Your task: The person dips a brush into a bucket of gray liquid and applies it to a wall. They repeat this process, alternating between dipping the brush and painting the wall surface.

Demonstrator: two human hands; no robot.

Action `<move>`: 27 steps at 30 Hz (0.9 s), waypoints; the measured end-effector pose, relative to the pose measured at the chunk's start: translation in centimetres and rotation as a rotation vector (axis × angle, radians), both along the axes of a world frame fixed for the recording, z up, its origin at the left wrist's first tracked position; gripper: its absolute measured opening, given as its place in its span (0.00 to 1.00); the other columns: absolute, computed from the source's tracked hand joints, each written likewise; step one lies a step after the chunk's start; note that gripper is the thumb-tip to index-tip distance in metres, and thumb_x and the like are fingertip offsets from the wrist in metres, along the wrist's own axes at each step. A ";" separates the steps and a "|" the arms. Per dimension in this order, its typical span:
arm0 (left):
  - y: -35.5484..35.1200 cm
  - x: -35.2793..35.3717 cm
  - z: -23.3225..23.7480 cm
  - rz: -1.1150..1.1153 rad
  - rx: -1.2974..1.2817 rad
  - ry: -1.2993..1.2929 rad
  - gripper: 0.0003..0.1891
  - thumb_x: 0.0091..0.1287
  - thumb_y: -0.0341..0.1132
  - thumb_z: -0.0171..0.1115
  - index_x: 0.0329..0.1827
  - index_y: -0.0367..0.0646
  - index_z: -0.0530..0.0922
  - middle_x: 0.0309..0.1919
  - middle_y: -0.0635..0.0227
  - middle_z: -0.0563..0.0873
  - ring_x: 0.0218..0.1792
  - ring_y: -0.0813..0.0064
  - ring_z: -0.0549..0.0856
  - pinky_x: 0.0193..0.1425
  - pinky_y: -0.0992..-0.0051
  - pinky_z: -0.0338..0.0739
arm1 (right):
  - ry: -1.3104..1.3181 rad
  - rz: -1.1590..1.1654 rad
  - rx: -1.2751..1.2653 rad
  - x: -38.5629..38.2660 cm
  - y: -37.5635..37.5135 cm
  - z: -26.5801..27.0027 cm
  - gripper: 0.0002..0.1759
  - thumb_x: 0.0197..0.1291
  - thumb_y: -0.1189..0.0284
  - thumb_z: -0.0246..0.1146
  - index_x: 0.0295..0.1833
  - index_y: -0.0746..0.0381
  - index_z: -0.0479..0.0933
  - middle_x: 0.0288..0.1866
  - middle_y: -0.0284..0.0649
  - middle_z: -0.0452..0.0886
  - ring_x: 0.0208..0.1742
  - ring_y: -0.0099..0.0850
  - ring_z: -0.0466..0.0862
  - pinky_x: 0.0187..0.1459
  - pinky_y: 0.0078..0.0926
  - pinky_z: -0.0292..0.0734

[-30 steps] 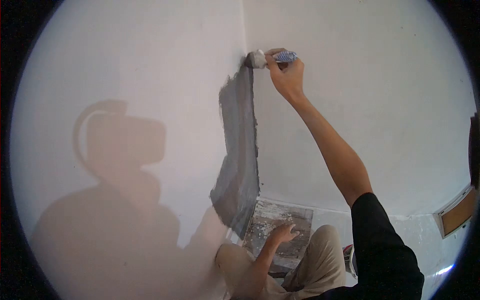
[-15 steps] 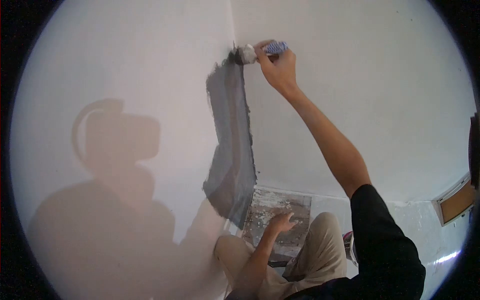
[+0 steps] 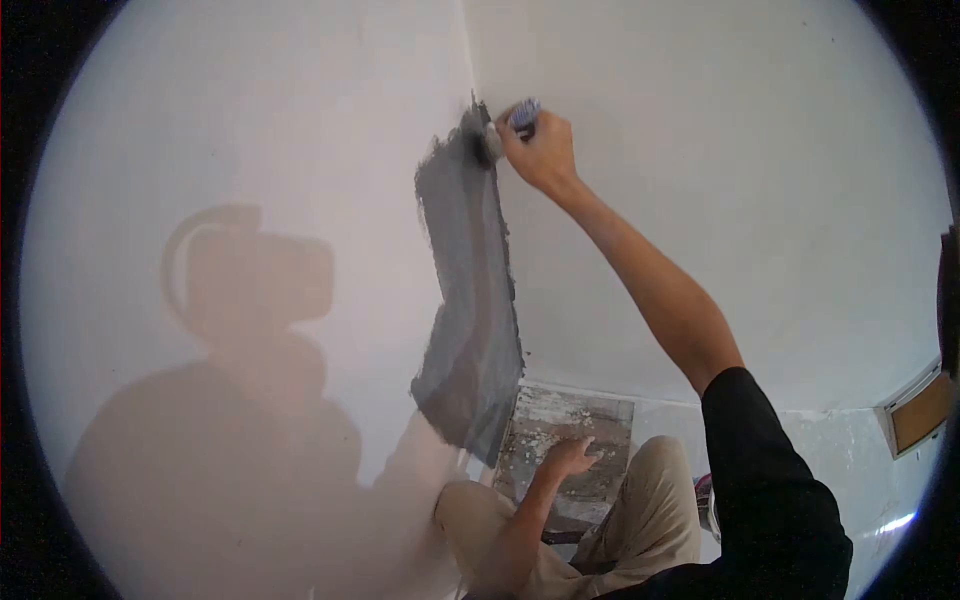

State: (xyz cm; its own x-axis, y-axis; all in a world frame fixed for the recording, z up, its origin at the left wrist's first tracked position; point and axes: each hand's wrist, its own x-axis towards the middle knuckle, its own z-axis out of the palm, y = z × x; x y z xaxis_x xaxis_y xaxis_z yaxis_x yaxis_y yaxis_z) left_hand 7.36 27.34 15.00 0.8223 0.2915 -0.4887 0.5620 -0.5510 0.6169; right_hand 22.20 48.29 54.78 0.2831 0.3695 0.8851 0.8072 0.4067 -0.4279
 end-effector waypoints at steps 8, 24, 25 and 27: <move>-0.2 -0.6 2.5 0.013 -0.024 0.034 0.35 0.65 0.58 0.52 0.69 0.43 0.63 0.62 0.53 0.73 0.63 0.54 0.72 0.67 0.60 0.66 | 0.174 0.166 0.082 -0.5 -3.4 2.3 0.08 0.55 0.73 0.62 0.34 0.68 0.80 0.26 0.43 0.82 0.29 0.31 0.84 0.34 0.26 0.80; 0.1 -0.9 -1.1 0.039 -0.020 -0.062 0.36 0.63 0.57 0.54 0.68 0.42 0.64 0.64 0.50 0.71 0.64 0.54 0.71 0.68 0.61 0.65 | 1.115 0.465 0.123 -6.7 -11.2 -1.4 0.11 0.55 0.78 0.58 0.39 0.76 0.71 0.37 0.48 0.76 0.38 0.35 0.83 0.39 0.27 0.87; 0.0 -0.9 -1.3 0.051 -0.029 -0.081 0.36 0.63 0.57 0.54 0.68 0.42 0.64 0.64 0.50 0.71 0.64 0.54 0.71 0.68 0.61 0.65 | 1.099 0.452 0.133 -6.9 -11.4 -0.7 0.10 0.54 0.79 0.58 0.39 0.76 0.71 0.37 0.49 0.76 0.37 0.35 0.83 0.38 0.28 0.87; 0.1 -0.9 -1.2 0.032 -0.009 -0.059 0.36 0.63 0.58 0.54 0.68 0.41 0.64 0.63 0.49 0.71 0.64 0.53 0.71 0.68 0.61 0.65 | 1.065 0.420 0.149 -7.0 -11.6 0.4 0.10 0.54 0.79 0.58 0.39 0.77 0.71 0.37 0.49 0.76 0.37 0.35 0.83 0.37 0.28 0.87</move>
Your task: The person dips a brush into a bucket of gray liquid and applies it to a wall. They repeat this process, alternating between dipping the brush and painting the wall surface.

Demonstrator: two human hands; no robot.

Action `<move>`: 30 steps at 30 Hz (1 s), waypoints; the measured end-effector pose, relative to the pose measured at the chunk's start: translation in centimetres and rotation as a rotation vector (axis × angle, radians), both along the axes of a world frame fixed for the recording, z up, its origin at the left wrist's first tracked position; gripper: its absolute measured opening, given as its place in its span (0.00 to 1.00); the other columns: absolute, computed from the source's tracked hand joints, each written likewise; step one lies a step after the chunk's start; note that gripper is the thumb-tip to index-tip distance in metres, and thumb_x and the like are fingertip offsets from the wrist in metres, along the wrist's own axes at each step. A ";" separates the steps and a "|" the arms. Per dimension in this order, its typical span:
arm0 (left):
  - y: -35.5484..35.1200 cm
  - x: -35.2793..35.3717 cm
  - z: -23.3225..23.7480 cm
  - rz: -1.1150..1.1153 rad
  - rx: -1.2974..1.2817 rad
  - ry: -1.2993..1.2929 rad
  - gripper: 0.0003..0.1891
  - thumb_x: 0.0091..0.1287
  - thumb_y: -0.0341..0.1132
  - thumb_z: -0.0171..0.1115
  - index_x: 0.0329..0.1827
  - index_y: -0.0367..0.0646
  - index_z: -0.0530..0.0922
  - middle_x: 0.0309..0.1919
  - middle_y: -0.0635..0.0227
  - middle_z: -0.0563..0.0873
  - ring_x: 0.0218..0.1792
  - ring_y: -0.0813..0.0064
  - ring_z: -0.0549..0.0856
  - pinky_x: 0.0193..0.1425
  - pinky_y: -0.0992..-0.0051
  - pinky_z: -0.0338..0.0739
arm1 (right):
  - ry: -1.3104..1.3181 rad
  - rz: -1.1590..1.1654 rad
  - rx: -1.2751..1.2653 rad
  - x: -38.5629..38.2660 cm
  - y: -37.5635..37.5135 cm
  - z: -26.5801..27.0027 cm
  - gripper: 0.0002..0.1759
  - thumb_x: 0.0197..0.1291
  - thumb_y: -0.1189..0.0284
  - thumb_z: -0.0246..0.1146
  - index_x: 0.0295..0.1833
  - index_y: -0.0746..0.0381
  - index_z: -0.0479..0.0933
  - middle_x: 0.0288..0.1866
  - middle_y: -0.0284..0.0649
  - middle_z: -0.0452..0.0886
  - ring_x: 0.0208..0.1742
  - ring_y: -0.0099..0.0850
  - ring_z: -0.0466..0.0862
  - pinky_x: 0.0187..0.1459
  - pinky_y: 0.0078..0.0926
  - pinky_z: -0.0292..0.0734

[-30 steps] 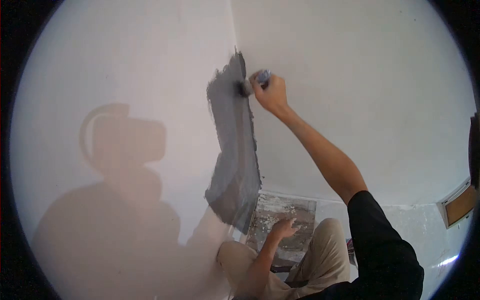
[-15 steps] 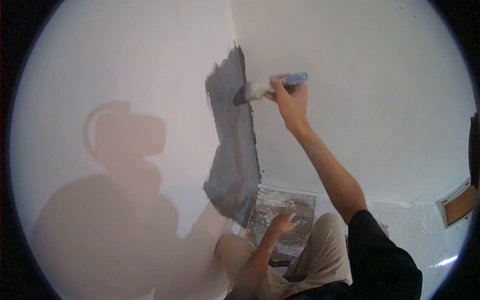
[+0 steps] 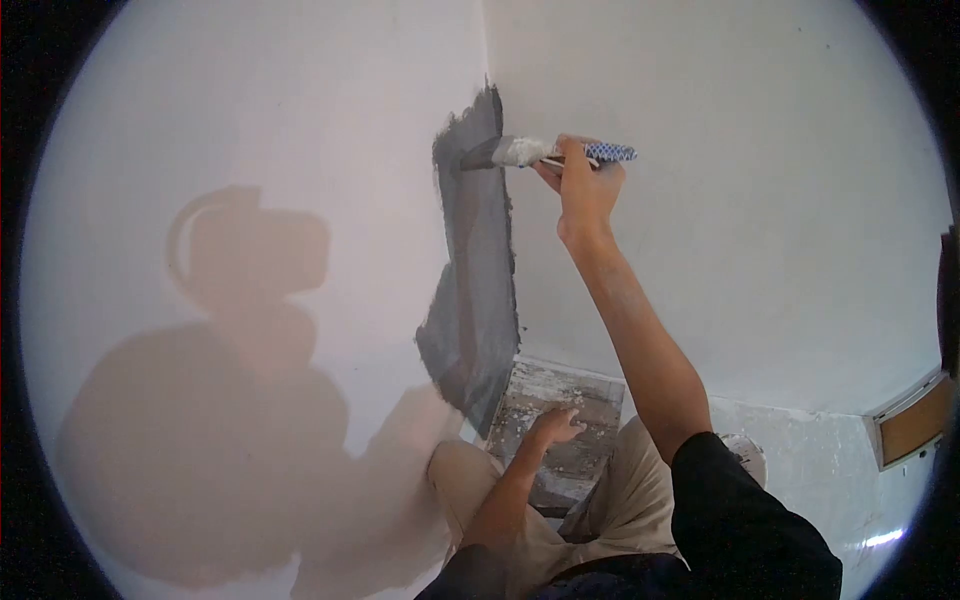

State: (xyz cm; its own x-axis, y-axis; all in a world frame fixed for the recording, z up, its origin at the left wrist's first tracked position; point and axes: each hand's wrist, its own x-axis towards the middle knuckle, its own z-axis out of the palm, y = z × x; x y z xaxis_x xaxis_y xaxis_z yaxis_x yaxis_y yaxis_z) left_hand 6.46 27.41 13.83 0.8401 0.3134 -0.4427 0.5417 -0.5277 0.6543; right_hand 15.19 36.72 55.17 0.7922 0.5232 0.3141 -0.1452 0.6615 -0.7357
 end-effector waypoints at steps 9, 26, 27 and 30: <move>0.2 0.4 0.0 -0.028 0.060 -0.029 0.36 0.63 0.57 0.55 0.68 0.42 0.64 0.63 0.50 0.71 0.64 0.53 0.70 0.69 0.62 0.65 | -0.060 0.028 -0.121 2.7 7.0 3.0 0.10 0.52 0.77 0.60 0.35 0.74 0.69 0.37 0.48 0.76 0.35 0.38 0.84 0.41 0.29 0.87; 0.3 -1.0 0.4 0.028 -0.079 0.110 0.35 0.63 0.55 0.56 0.67 0.41 0.66 0.65 0.52 0.70 0.65 0.55 0.69 0.68 0.62 0.65 | -0.104 0.010 -0.433 -0.1 4.9 -4.9 0.11 0.48 0.77 0.63 0.34 0.75 0.72 0.34 0.49 0.78 0.32 0.36 0.84 0.32 0.28 0.87; 0.0 -1.5 1.0 0.043 -0.078 0.105 0.35 0.63 0.55 0.56 0.67 0.41 0.66 0.65 0.52 0.70 0.65 0.54 0.69 0.68 0.62 0.65 | -0.133 0.022 -0.410 -0.3 5.0 -3.7 0.12 0.48 0.77 0.63 0.35 0.75 0.72 0.34 0.49 0.78 0.32 0.37 0.84 0.32 0.28 0.87; -0.2 -2.2 1.6 0.055 -0.061 0.067 0.36 0.63 0.56 0.56 0.67 0.40 0.65 0.66 0.51 0.68 0.65 0.53 0.69 0.68 0.61 0.65 | -0.208 0.009 -0.358 0.1 5.8 0.0 0.13 0.48 0.77 0.63 0.36 0.76 0.73 0.34 0.51 0.79 0.30 0.38 0.85 0.31 0.28 0.86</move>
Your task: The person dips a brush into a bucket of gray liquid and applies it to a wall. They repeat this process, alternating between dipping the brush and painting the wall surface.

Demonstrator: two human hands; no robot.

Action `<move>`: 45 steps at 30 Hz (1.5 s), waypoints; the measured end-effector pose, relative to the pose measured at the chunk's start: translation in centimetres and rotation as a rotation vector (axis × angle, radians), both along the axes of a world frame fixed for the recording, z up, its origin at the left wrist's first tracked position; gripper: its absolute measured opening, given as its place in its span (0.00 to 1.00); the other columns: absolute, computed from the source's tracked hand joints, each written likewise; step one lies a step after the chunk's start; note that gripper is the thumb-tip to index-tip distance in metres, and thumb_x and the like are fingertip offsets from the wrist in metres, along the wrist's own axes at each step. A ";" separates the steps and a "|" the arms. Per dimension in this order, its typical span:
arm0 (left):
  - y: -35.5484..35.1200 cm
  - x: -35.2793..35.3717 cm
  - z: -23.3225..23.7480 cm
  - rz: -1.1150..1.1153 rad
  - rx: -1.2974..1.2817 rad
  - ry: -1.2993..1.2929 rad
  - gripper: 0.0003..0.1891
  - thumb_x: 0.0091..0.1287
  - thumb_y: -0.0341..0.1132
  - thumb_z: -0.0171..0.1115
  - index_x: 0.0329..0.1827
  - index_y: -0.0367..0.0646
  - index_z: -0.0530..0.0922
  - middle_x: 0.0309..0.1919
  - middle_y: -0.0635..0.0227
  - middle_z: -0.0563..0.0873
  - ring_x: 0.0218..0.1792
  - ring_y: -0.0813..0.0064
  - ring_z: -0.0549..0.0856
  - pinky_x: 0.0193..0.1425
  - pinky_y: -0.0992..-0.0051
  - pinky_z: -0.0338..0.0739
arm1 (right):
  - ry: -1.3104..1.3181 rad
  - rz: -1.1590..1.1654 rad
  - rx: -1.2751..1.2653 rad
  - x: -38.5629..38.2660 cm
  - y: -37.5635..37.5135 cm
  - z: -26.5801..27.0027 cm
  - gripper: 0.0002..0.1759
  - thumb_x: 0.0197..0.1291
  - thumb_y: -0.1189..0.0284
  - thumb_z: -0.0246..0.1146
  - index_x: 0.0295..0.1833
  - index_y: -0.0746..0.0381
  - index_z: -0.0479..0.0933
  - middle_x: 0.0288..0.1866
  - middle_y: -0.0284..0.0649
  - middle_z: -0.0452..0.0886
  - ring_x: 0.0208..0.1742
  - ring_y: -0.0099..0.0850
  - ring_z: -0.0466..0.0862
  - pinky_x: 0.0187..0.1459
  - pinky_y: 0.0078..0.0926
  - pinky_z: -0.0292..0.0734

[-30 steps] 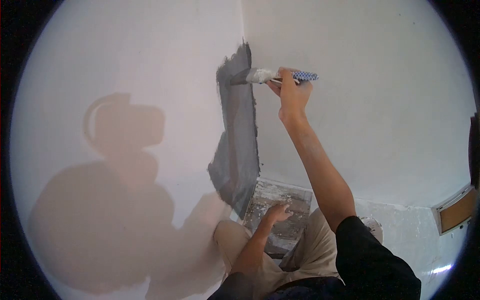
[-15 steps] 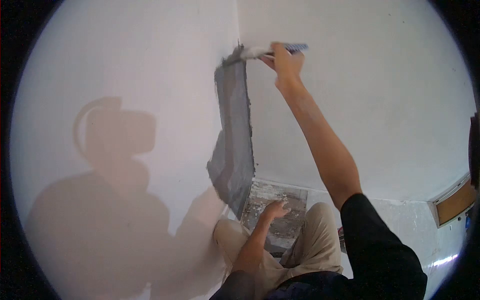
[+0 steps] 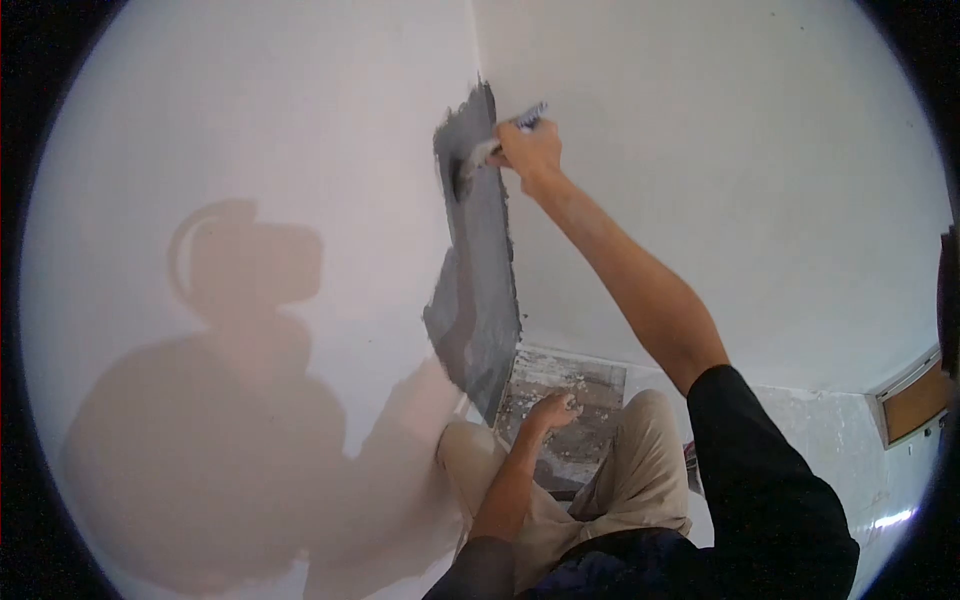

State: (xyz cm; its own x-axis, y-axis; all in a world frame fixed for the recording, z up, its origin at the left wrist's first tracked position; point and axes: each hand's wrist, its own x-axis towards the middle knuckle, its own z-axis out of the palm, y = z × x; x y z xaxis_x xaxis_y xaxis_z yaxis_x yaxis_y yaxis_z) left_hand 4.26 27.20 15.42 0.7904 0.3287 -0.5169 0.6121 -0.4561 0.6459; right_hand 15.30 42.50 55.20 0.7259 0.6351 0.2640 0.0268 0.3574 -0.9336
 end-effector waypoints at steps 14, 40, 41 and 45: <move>-0.3 -0.1 -1.8 0.012 -0.035 -0.008 0.36 0.61 0.54 0.58 0.67 0.41 0.66 0.61 0.49 0.74 0.58 0.54 0.77 0.63 0.62 0.70 | 0.043 -0.100 -0.020 0.9 -3.6 -7.7 0.12 0.51 0.76 0.64 0.35 0.73 0.71 0.35 0.48 0.78 0.32 0.36 0.84 0.32 0.31 0.87; -10.7 -2.4 7.0 0.291 0.116 -0.550 0.18 0.63 0.38 0.60 0.54 0.40 0.76 0.50 0.52 0.81 0.52 0.57 0.80 0.55 0.65 0.74 | 0.556 -0.210 -0.009 12.8 -39.7 -27.2 0.20 0.63 0.68 0.60 0.56 0.68 0.70 0.46 0.47 0.77 0.52 0.35 0.80 0.55 0.29 0.77; -12.3 -1.7 8.7 0.311 0.120 -0.601 0.17 0.63 0.37 0.60 0.52 0.39 0.77 0.48 0.53 0.81 0.50 0.58 0.81 0.54 0.65 0.74 | 0.658 -0.246 -0.004 13.1 -44.0 -28.6 0.20 0.63 0.68 0.59 0.57 0.68 0.70 0.47 0.47 0.77 0.53 0.35 0.79 0.55 0.28 0.77; -19.1 3.0 11.5 0.263 0.095 -0.704 0.14 0.63 0.35 0.59 0.49 0.38 0.78 0.42 0.54 0.82 0.46 0.57 0.81 0.51 0.66 0.74 | 0.440 -0.492 -0.216 13.3 -55.9 -31.7 0.19 0.61 0.75 0.60 0.57 0.68 0.70 0.48 0.45 0.77 0.53 0.35 0.78 0.54 0.26 0.79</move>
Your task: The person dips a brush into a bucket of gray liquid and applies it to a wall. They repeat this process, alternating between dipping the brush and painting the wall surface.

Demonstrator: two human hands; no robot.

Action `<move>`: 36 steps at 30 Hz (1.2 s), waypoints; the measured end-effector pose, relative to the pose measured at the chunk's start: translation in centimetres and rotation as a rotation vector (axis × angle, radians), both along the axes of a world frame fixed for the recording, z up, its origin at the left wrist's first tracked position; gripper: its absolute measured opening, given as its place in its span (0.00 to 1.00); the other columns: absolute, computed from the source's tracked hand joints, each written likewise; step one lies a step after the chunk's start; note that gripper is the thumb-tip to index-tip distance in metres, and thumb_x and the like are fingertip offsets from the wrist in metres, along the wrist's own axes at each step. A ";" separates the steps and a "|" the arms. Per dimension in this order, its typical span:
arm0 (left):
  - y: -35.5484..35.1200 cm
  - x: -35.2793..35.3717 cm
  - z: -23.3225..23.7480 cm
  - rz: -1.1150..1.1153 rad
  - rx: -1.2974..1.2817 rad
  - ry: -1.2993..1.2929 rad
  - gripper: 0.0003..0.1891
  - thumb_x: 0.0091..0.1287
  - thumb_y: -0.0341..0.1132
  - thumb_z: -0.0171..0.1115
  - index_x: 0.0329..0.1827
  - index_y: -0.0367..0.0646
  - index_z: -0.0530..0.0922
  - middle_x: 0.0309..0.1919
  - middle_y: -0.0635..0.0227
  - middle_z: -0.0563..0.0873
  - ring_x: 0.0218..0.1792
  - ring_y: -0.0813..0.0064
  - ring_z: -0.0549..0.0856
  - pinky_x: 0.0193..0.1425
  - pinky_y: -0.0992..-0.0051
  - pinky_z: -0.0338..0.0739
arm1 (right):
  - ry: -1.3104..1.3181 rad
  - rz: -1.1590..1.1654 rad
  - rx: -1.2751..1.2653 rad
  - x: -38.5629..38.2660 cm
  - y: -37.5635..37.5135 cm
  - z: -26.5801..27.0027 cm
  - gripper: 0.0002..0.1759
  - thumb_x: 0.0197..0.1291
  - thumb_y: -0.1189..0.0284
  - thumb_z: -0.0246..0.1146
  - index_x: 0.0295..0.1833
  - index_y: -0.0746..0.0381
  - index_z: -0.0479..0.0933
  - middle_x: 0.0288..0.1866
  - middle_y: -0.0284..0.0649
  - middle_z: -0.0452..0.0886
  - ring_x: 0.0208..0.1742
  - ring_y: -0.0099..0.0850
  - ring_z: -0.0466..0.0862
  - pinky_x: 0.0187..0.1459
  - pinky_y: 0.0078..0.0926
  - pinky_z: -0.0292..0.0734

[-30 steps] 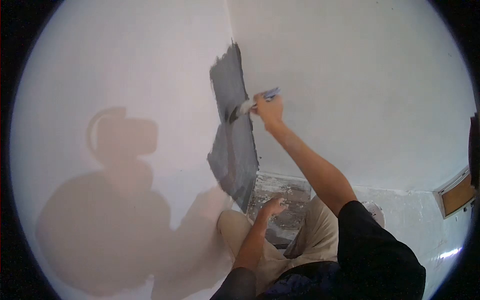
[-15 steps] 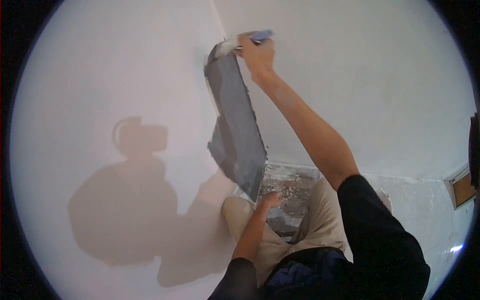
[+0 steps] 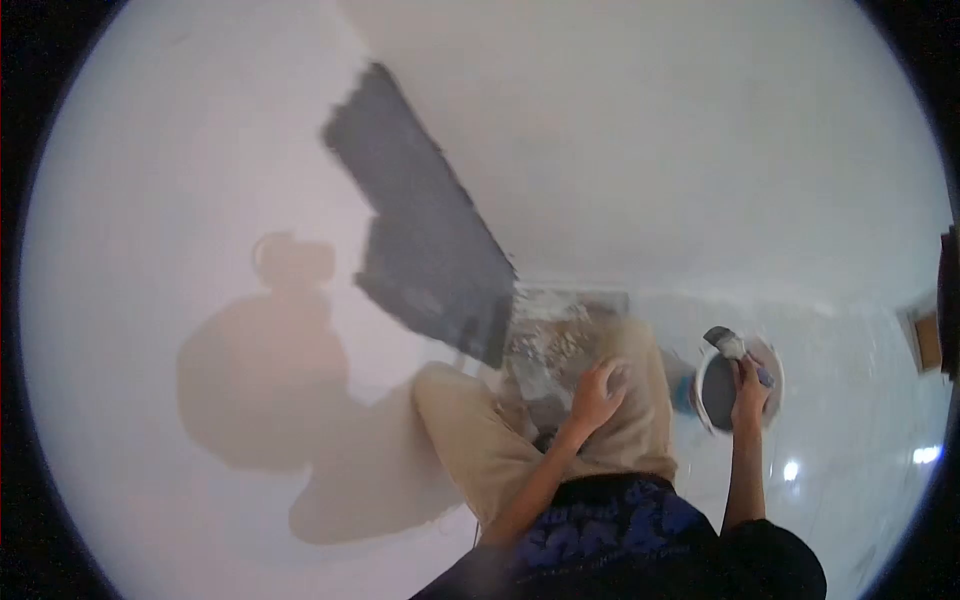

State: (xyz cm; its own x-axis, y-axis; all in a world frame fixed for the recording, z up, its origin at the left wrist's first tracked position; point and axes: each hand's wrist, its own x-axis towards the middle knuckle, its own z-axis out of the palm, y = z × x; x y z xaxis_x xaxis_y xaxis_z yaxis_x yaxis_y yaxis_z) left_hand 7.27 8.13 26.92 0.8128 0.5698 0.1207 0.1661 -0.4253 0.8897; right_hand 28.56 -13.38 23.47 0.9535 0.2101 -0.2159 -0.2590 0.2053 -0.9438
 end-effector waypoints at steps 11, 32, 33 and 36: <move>-17.8 16.0 -13.5 -0.147 -0.364 0.150 0.39 0.58 0.41 0.66 0.68 0.33 0.58 0.63 0.42 0.67 0.66 0.49 0.65 0.69 0.61 0.59 | -0.946 0.638 -0.987 0.3 -11.1 -9.9 0.21 0.46 0.79 0.63 0.50 0.57 0.79 0.55 0.48 0.77 0.55 0.46 0.78 0.54 0.36 0.76; -20.2 15.8 -16.5 0.052 -1.053 0.254 0.31 0.56 0.39 0.64 0.61 0.33 0.65 0.56 0.55 0.75 0.56 0.65 0.74 0.62 0.71 0.65 | -0.829 0.867 -1.192 5.9 -11.1 -20.8 0.22 0.43 0.80 0.64 0.48 0.58 0.80 0.58 0.47 0.76 0.58 0.41 0.77 0.56 0.35 0.75; -20.1 15.7 -16.4 0.057 -1.044 0.271 0.31 0.56 0.39 0.64 0.60 0.33 0.66 0.56 0.55 0.75 0.56 0.65 0.74 0.62 0.71 0.65 | -0.805 0.841 -1.160 5.8 -11.2 -20.8 0.21 0.44 0.80 0.64 0.48 0.58 0.80 0.57 0.48 0.77 0.57 0.39 0.78 0.54 0.35 0.76; -19.9 15.7 -16.3 0.100 -0.998 0.370 0.30 0.56 0.39 0.64 0.59 0.34 0.66 0.56 0.54 0.76 0.56 0.63 0.75 0.62 0.71 0.65 | -0.465 0.395 -0.771 6.3 -11.2 -21.2 0.14 0.52 0.80 0.62 0.46 0.61 0.80 0.52 0.46 0.80 0.52 0.34 0.81 0.48 0.29 0.80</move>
